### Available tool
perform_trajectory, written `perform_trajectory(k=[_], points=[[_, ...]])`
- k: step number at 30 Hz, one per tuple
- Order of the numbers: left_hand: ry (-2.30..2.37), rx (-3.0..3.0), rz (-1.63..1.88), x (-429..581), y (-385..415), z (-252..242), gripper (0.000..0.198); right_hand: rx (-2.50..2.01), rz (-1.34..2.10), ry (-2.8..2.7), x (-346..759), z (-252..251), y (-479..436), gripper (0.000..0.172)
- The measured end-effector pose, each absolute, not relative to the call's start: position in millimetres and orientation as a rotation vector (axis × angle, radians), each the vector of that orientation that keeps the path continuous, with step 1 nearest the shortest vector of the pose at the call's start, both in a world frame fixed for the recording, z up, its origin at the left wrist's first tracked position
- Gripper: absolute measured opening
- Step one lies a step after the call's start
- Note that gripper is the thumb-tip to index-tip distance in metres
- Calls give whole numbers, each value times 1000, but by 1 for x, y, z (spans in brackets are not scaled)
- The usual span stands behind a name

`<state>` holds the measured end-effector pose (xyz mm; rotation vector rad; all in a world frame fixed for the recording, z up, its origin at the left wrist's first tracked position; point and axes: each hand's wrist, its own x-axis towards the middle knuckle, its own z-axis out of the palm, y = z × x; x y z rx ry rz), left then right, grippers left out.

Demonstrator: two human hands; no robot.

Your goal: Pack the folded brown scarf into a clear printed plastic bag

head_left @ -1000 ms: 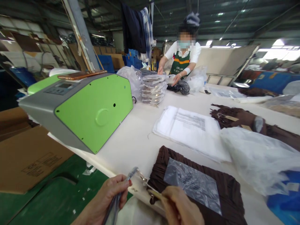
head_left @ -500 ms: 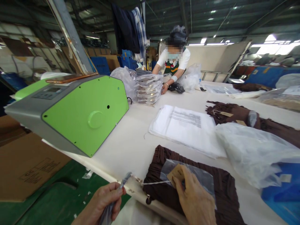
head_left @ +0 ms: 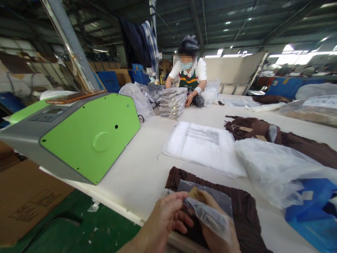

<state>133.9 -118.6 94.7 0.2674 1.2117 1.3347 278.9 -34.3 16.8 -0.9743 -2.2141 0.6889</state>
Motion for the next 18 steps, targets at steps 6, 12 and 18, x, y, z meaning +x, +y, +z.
perform_trajectory(k=[6,12,18], points=[[1328,581,1018,120,-101,96,61,-1025,1489,-1847,284,39,-27,43],[1992,1098,1060,87,-113,90,49,-1183,1469,-1729,284,40,-24,41],[2229,1176,906,90,-124,63,20,-1158,1554,-1685,281,47,-25,36]])
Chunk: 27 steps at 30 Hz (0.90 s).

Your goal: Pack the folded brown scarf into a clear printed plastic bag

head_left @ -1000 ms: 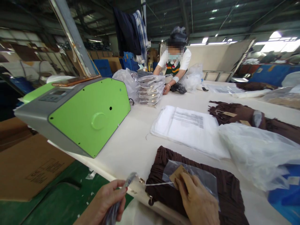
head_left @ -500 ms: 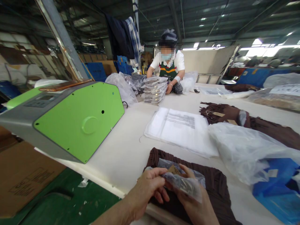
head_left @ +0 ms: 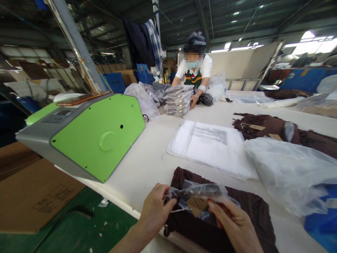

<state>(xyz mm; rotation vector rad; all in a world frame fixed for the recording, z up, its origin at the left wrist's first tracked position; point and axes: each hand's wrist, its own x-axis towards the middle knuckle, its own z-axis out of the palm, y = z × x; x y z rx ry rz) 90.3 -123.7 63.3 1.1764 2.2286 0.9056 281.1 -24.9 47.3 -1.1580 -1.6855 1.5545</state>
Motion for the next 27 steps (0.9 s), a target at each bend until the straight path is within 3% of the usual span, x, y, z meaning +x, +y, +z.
perform_trajectory(k=[4,10,18,27], points=[[2220,1210,1026,96,-123,51,14,-1249,1531,-1571,279,59,-27,54],[2165,1267,1212,93,-127,36,31,-1260,1560,-1693,283,61,-26,40],[1862,1689,1224,77,-127,36,5,-1384,1615,-1478,284,50,-21,47],[1648,1978,755,66,-129,47,38,-1419,1501,-1554,281,56,-20,44]])
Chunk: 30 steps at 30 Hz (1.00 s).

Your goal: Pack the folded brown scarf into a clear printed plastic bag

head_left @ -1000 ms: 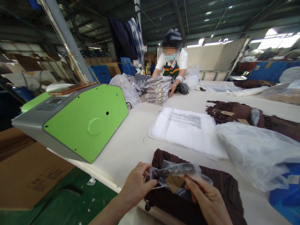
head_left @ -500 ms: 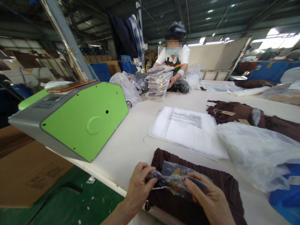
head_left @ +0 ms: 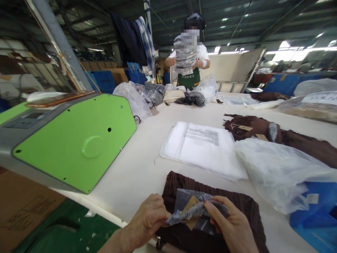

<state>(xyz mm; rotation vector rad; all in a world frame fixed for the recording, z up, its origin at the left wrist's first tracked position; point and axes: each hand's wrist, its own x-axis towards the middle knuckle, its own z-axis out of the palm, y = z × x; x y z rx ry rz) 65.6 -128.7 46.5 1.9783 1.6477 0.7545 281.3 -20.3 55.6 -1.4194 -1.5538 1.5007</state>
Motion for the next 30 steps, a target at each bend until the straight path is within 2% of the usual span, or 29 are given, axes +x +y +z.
perform_trajectory(k=[3,7,9,10,14,17,19,23,26,30], points=[[1645,2024,759,63,-129,39,40,-1346,1168,-1847,286,58,-12,38],[1667,1886,859,63,-128,34,23,-1409,812,-2188,294,52,-1,27],[1699,1699,838,63,-127,35,13,-1475,825,-2269,296,48,1,27],[1731,1622,837,63,-128,35,15,-1488,852,-2287,297,48,2,27],[1808,1822,976,60,-134,26,44,-1456,941,-2305,301,54,0,31],[1773,2102,1052,59,-135,22,50,-1399,938,-2286,305,67,6,40],[1809,2096,1095,61,-128,31,44,-1406,843,-2280,303,77,21,41],[1918,1942,1078,66,-84,65,24,-1420,599,-2439,283,84,72,32],[1956,1894,963,65,-34,80,21,-1377,561,-2552,263,74,114,29],[2010,1890,842,57,28,72,23,-1390,545,-2669,251,56,151,21]])
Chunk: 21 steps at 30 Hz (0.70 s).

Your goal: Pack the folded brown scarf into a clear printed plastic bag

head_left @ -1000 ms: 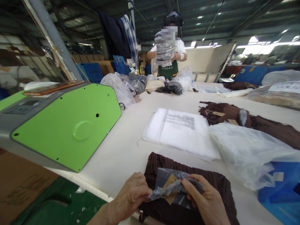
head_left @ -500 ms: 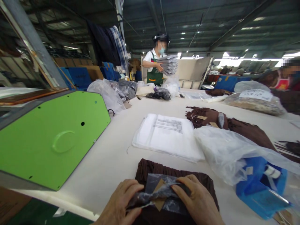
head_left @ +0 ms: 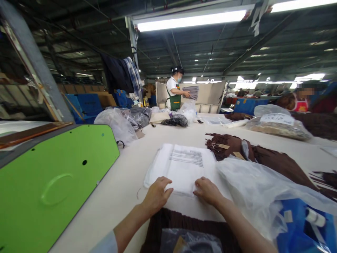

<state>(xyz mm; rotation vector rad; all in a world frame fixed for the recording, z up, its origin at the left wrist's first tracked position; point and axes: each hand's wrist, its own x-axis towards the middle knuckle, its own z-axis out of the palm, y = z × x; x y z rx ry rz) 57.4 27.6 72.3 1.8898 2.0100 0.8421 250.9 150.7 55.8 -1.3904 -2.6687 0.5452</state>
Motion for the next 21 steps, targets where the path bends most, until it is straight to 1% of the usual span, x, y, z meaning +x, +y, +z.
perform_trajectory(k=[3,6,11,15,21], points=[[2010,1911,766,52,55,58,23,-1374,567,-2729,252,50,162,14],[1995,1930,685,51,67,50,22,-1326,564,-2775,254,50,165,10],[1959,1987,597,56,77,48,22,-1319,536,-2818,250,49,169,14],[1896,2079,532,63,82,47,22,-1331,599,-2848,247,51,175,15],[1814,2222,444,74,87,42,34,-1294,795,-2854,250,58,186,17]])
